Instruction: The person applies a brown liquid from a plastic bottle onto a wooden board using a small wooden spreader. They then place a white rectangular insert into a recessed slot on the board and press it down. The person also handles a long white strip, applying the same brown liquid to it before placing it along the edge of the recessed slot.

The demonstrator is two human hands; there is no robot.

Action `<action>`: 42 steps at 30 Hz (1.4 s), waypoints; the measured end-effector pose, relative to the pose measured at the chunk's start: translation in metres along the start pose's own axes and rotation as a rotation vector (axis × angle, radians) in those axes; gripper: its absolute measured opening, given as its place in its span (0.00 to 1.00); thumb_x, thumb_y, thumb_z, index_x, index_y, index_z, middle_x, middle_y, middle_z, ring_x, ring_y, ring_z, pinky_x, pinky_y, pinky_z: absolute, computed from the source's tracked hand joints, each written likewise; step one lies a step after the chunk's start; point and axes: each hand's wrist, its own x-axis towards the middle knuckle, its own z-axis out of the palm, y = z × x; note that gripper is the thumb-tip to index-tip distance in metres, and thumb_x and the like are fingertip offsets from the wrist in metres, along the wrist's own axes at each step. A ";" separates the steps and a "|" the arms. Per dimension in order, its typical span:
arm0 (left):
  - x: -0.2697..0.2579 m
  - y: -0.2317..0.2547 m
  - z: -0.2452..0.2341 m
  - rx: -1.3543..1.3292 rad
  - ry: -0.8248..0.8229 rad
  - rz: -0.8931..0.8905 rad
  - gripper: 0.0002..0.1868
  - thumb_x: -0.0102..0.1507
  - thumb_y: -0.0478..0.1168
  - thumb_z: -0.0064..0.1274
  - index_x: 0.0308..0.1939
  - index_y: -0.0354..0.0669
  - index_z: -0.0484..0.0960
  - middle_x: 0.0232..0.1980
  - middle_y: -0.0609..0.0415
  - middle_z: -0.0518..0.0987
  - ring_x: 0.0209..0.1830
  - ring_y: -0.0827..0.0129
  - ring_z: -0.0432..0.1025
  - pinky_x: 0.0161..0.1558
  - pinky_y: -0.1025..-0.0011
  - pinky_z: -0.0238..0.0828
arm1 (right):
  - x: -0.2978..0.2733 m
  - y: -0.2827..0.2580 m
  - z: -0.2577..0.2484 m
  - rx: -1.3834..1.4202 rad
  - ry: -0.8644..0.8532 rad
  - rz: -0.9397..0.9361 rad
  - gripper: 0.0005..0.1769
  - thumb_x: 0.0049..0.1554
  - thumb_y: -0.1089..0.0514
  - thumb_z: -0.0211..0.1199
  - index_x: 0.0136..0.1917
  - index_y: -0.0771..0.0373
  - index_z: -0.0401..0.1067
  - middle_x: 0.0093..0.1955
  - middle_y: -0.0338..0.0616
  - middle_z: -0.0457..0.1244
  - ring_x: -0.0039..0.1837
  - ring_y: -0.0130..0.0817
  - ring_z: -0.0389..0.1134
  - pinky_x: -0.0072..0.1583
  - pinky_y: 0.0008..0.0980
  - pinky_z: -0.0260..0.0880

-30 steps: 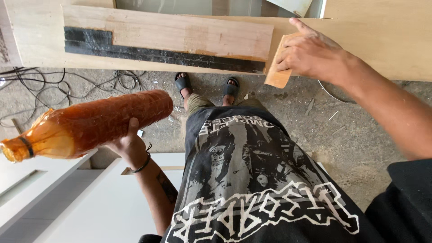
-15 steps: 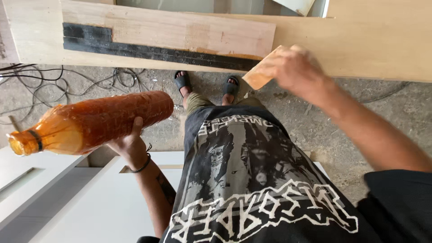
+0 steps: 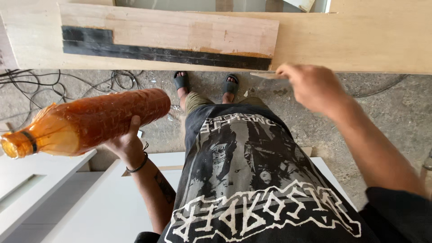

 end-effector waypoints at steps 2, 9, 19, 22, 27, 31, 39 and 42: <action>0.006 -0.007 -0.005 -0.004 0.003 0.002 0.42 0.56 0.27 0.75 0.67 0.42 0.64 0.59 0.42 0.74 0.61 0.52 0.70 0.67 0.42 0.66 | 0.003 0.001 0.001 0.087 0.082 0.037 0.19 0.67 0.72 0.48 0.66 0.68 0.72 0.53 0.59 0.70 0.46 0.50 0.73 0.45 0.38 0.73; 0.056 0.002 -0.030 -0.022 -0.095 -0.035 0.40 0.57 0.28 0.74 0.67 0.40 0.65 0.59 0.42 0.75 0.61 0.51 0.72 0.67 0.46 0.68 | 0.043 -0.041 0.126 -0.197 0.659 0.137 0.31 0.58 0.74 0.58 0.73 0.59 0.72 0.73 0.58 0.61 0.76 0.63 0.56 0.70 0.59 0.61; 0.155 -0.063 -0.108 0.056 -0.298 0.243 0.46 0.52 0.26 0.80 0.68 0.29 0.66 0.59 0.30 0.73 0.60 0.42 0.70 0.62 0.37 0.67 | 0.065 -0.098 0.192 -0.428 0.788 0.281 0.26 0.62 0.66 0.51 0.72 0.57 0.71 0.75 0.53 0.60 0.74 0.58 0.61 0.66 0.55 0.65; 0.176 -0.062 -0.120 0.027 -0.355 0.255 0.43 0.52 0.25 0.79 0.66 0.28 0.67 0.59 0.30 0.74 0.60 0.42 0.71 0.62 0.38 0.69 | 0.052 -0.101 0.170 -0.115 0.718 0.374 0.23 0.62 0.67 0.52 0.69 0.60 0.74 0.59 0.52 0.70 0.62 0.51 0.72 0.63 0.44 0.71; 0.201 -0.090 -0.145 -0.309 -0.511 0.043 0.42 0.62 0.24 0.59 0.75 0.33 0.53 0.74 0.32 0.62 0.75 0.41 0.61 0.81 0.42 0.61 | 0.060 -0.058 0.123 -0.048 0.633 0.712 0.24 0.61 0.68 0.53 0.70 0.64 0.71 0.46 0.68 0.70 0.43 0.75 0.67 0.44 0.66 0.64; 0.214 -0.102 -0.161 -0.309 -0.572 0.032 0.45 0.62 0.23 0.59 0.77 0.43 0.50 0.76 0.35 0.59 0.77 0.39 0.59 0.81 0.38 0.60 | 0.096 -0.087 0.116 0.073 0.475 0.837 0.16 0.62 0.72 0.52 0.63 0.70 0.68 0.42 0.62 0.69 0.37 0.58 0.71 0.36 0.55 0.71; 0.204 -0.119 -0.201 -0.267 -0.410 -0.117 0.43 0.61 0.28 0.64 0.73 0.39 0.54 0.73 0.37 0.64 0.74 0.46 0.62 0.81 0.46 0.61 | 0.200 -0.222 0.119 0.216 0.309 0.801 0.02 0.66 0.67 0.54 0.49 0.64 0.66 0.39 0.44 0.64 0.36 0.33 0.64 0.36 0.34 0.65; 0.205 -0.132 -0.221 -0.263 -0.408 -0.085 0.43 0.63 0.29 0.63 0.75 0.44 0.52 0.75 0.41 0.62 0.76 0.47 0.60 0.83 0.46 0.58 | 0.232 -0.294 0.102 0.297 0.320 0.678 0.26 0.68 0.67 0.47 0.78 0.71 0.55 0.31 0.40 0.62 0.25 0.25 0.58 0.22 0.24 0.57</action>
